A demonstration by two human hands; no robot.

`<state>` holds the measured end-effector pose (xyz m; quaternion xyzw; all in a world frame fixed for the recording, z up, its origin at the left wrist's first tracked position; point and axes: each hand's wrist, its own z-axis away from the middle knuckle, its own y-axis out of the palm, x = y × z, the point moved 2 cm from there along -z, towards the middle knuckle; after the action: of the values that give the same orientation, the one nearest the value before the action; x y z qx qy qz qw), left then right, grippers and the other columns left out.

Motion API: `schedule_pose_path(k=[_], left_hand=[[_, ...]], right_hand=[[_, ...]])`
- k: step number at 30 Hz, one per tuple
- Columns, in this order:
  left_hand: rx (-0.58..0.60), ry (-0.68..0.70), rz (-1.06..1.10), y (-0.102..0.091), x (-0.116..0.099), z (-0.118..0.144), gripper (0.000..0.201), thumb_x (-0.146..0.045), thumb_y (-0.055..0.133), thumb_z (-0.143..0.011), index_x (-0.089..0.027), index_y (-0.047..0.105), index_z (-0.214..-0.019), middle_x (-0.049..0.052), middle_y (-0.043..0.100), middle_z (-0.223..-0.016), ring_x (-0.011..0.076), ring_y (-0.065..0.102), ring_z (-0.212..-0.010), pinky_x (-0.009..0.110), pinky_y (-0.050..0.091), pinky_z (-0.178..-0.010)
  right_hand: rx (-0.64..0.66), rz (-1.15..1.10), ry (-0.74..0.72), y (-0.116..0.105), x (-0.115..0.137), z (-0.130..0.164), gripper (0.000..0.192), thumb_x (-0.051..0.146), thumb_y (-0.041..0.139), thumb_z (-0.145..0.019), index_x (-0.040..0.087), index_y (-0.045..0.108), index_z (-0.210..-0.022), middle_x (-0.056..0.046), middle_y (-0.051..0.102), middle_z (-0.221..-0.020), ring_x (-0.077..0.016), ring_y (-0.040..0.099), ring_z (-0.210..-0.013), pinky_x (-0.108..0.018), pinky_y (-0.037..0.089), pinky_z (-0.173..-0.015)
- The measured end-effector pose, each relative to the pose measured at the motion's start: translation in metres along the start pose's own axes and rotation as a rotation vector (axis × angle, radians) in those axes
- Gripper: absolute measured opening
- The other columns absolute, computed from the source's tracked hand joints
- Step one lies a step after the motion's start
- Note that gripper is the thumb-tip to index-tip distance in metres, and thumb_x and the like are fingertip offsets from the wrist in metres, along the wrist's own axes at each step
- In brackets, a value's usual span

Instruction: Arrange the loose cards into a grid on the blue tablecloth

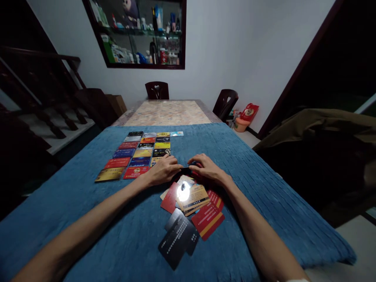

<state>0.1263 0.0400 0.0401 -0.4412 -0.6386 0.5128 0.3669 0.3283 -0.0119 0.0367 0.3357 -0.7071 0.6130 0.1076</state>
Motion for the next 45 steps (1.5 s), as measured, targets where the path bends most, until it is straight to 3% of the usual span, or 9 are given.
schedule_pose_path(k=[8,12,20,28,38,45], left_hand=[[0.097,0.074,0.068,-0.002,-0.004,0.002,0.024,-0.031,0.051,-0.096,-0.018,0.072,-0.097,0.008,0.062,-0.093,0.0197,0.056,-0.088,0.031,0.039,-0.077],[0.1,0.071,0.121,-0.002,-0.004,0.002,0.024,-0.029,0.05,-0.095,-0.018,0.072,-0.097,0.008,0.063,-0.093,0.0199,0.056,-0.089,0.031,0.041,-0.079],[-0.025,-0.043,0.186,-0.014,0.014,0.004,0.029,-0.027,0.055,-0.091,-0.016,0.069,-0.114,0.01,0.066,-0.101,0.0231,0.054,-0.098,0.037,0.042,-0.091],[0.112,-0.05,0.147,-0.01,0.007,0.002,0.03,-0.043,0.057,-0.091,-0.016,0.069,-0.098,0.009,0.065,-0.095,0.0244,0.051,-0.098,0.039,0.039,-0.091],[0.148,-0.092,0.113,-0.007,0.003,0.003,0.033,-0.045,0.055,-0.091,-0.016,0.069,-0.1,0.009,0.062,-0.098,0.0244,0.05,-0.096,0.037,0.037,-0.087],[0.144,-0.132,0.165,-0.01,0.005,0.002,0.033,-0.046,0.059,-0.088,-0.017,0.069,-0.102,0.01,0.063,-0.102,0.0253,0.051,-0.099,0.037,0.038,-0.085]], right_hand=[[0.169,0.076,-0.037,0.0,0.001,-0.001,0.03,0.04,0.069,-0.083,0.02,0.073,-0.104,-0.008,0.069,-0.107,-0.0262,0.058,-0.102,-0.042,0.041,-0.095],[0.173,0.092,-0.052,0.001,-0.001,-0.002,0.031,0.043,0.071,-0.082,0.022,0.073,-0.105,-0.009,0.068,-0.108,-0.0264,0.057,-0.102,-0.042,0.041,-0.094],[0.174,0.102,-0.041,0.003,-0.006,-0.001,0.042,0.044,0.07,-0.082,0.022,0.068,-0.118,-0.01,0.066,-0.113,-0.0287,0.052,-0.109,-0.046,0.04,-0.097],[0.204,0.2,-0.025,0.011,-0.003,-0.003,0.052,0.05,0.067,-0.083,0.021,0.065,-0.126,-0.013,0.06,-0.124,-0.032,0.048,-0.113,-0.051,0.038,-0.097],[0.178,0.22,-0.025,0.016,-0.003,-0.005,0.044,0.052,0.066,-0.085,0.022,0.068,-0.116,-0.01,0.06,-0.107,-0.0282,0.049,-0.103,-0.046,0.038,-0.092],[0.164,0.14,-0.029,0.009,-0.001,-0.002,0.041,0.049,0.066,-0.086,0.022,0.065,-0.118,-0.009,0.058,-0.11,-0.0271,0.048,-0.106,-0.046,0.039,-0.096]])
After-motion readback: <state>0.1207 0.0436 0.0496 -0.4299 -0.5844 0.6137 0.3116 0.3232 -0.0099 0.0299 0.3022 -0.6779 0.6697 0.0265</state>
